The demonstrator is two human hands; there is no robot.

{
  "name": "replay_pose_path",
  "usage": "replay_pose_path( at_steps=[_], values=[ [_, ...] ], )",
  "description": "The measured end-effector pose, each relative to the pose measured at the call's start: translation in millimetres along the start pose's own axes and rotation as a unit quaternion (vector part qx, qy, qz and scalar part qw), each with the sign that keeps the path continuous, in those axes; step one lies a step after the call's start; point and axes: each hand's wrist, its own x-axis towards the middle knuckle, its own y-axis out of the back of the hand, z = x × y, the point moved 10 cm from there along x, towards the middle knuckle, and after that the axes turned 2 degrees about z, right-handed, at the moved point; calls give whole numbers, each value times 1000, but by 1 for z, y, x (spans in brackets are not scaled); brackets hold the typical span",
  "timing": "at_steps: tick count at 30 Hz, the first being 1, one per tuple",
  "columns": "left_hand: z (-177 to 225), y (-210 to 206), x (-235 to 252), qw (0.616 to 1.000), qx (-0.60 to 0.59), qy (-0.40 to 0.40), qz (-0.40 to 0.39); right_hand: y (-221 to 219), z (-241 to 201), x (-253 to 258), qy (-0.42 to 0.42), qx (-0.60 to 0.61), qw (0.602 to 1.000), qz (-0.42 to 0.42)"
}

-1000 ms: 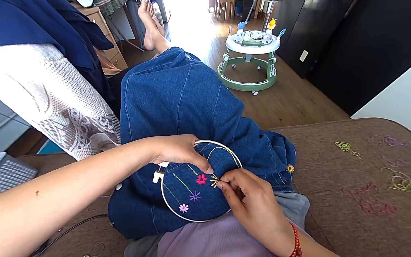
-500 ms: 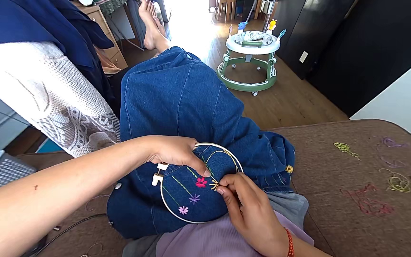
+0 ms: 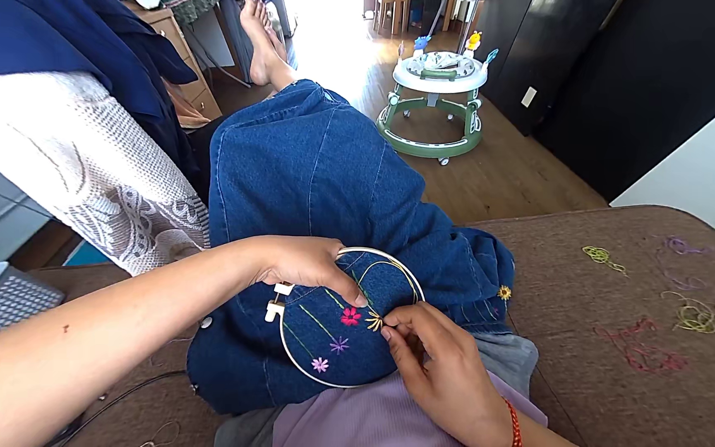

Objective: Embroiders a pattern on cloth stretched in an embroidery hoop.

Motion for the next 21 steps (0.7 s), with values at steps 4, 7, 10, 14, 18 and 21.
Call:
replay_pose_path(
  at_steps=[4, 7, 10, 14, 18, 21],
  values=[
    [1, 0, 1, 1000, 2, -4, -2, -1, 1, -1, -5, -2, 1000, -3],
    [1, -1, 1, 1000, -12, -4, -6, -2, 2, -2, -7, -9, 1000, -5],
    [0, -1, 2, 1000, -12, -2, -5, -3, 2, -3, -8, -11, 1000, -5],
    [2, -1, 2, 1000, -6, -13, -8, -4, 3, -2, -11, -9, 1000, -5],
    [2, -1, 2, 1000, -6, -11, -7, -4, 3, -1, -11, -11, 1000, -6],
    [2, 0, 1, 1000, -2, -13, -6, -5, 2, -1, -13, -13, 1000, -5]
  ],
)
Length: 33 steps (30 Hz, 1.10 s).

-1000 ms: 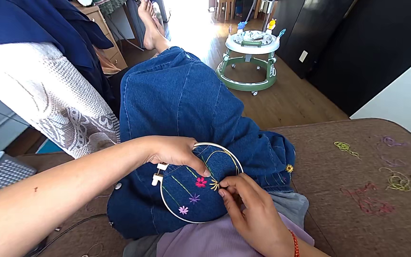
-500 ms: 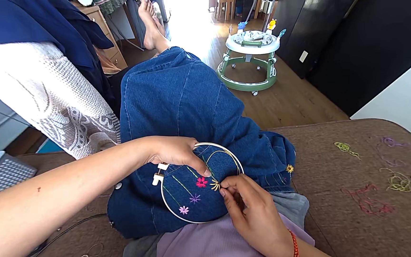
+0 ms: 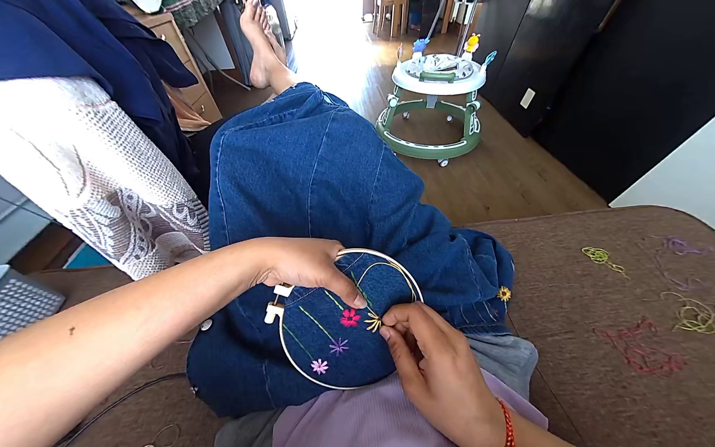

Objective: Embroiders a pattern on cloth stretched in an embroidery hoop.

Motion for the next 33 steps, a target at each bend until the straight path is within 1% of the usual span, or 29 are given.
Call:
replay_pose_path(
  at_steps=[13, 20, 22, 24, 27, 29, 31, 33],
  values=[
    [1, -2, -1, 1000, -11, -7, -9, 2, 0, 0, 0, 16, 1000, 10],
    [2, -3, -4, 1000, -20, 0, -7, 4, 1, 11, -27, 59, 998, 24],
    [2, -4, -3, 1000, -17, -5, -7, 5, 0, 16, -23, 53, 998, 10],
    [2, -3, -3, 1000, -13, -18, -9, 5, -4, 23, -8, 21, 1000, -16],
    [3, -5, -3, 999, -3, -32, -13, 7, -12, 34, 17, -29, 999, -27],
    [5, -5, -3, 999, 2, -34, -9, 6, -16, 41, 19, -54, 997, -43],
    [3, -3, -3, 1000, -2, -29, -4, 1, -16, 48, 9, -55, 995, -85],
    [2, -2, -3, 1000, -6, -30, -3, -2, -17, 56, -1, -14, 993, -119]
  ],
)
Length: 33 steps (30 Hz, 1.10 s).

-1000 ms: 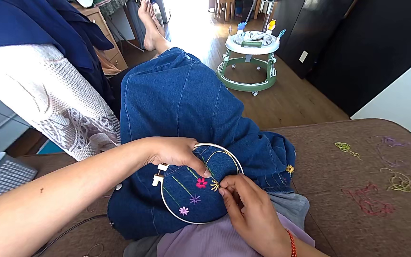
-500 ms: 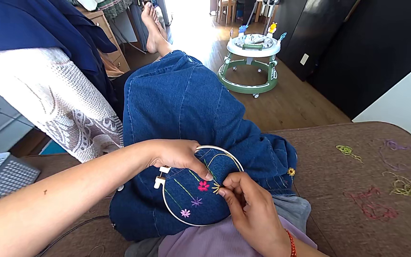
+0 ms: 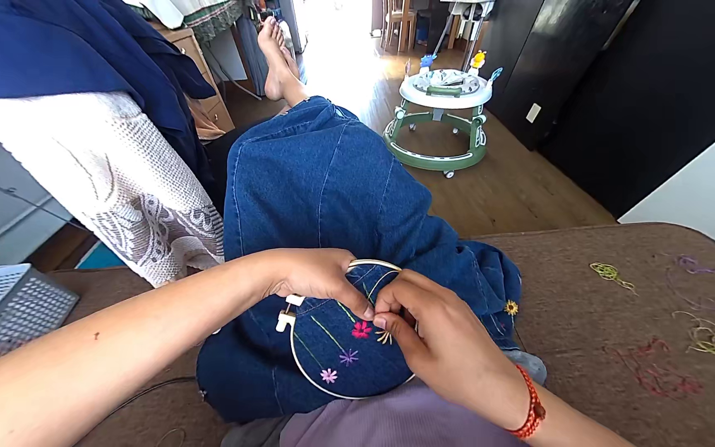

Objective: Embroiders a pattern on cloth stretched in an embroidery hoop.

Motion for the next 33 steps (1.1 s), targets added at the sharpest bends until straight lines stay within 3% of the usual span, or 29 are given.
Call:
replay_pose_path(
  at_steps=[4, 7, 15, 19, 22, 28, 33],
  values=[
    [4, 0, 1, 1000, -1, -25, 4, 20, -7, 25, -23, 266, 964, -17],
    [2, 0, 2, 1000, -1, -25, 3, 39, -16, 48, -42, 369, 927, -39],
    [-3, 3, 3, 1000, -6, -15, 22, 105, -59, 97, 122, 383, 914, 63],
    [-2, 4, 1, 1000, -7, -14, 27, 111, -75, 101, 159, 380, 907, 91],
    [-5, 6, 3, 999, -11, -15, 33, 112, -77, 96, 171, 336, 920, 109],
    [-8, 5, 3, 999, -38, -1, 15, 145, -52, 72, 186, 187, 937, 230],
    [-9, 5, 5, 999, -32, 6, 22, 145, -26, 71, 101, 270, 933, 216]
  ],
)
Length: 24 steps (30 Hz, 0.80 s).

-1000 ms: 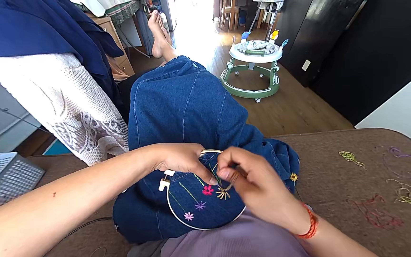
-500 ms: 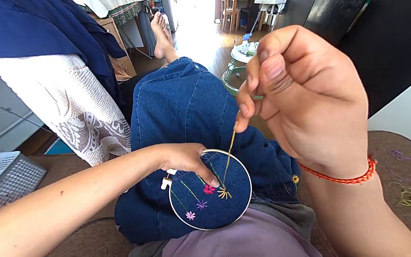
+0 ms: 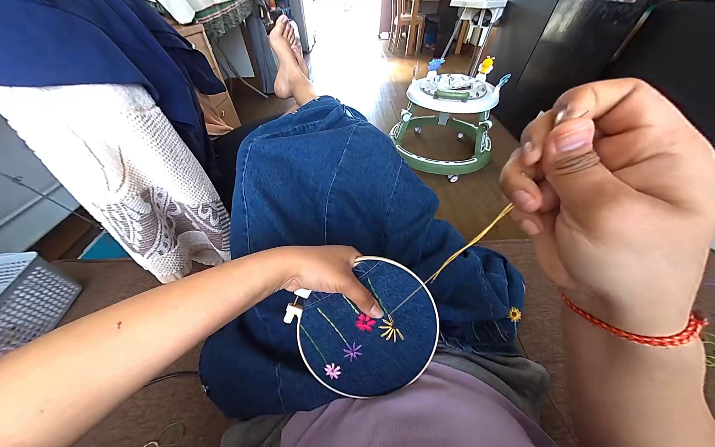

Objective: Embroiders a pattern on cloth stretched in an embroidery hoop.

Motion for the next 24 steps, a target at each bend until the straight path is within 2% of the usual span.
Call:
replay_pose_path(
  at_steps=[4, 8, 11, 16, 19, 24],
  values=[
    [3, 0, 0, 1000, 11, -3, 5, -17, -6, 12, -19, 61, 998, -27],
    [2, 0, -1, 1000, 2, -14, 5, -33, -18, 3, 19, -35, 995, -92],
    [1, 1, -2, 1000, -7, -24, 9, -39, -12, -32, 50, -155, 977, -137],
    [1, 5, -1, 999, 15, -40, 34, -52, 48, -130, -36, -189, 955, -227],
    [4, 4, -3, 998, 25, -34, 39, -54, 62, -157, -33, -210, 954, -212],
    [6, 3, -3, 999, 6, -37, 31, -51, 62, -158, -15, -253, 955, -152]
  ],
)
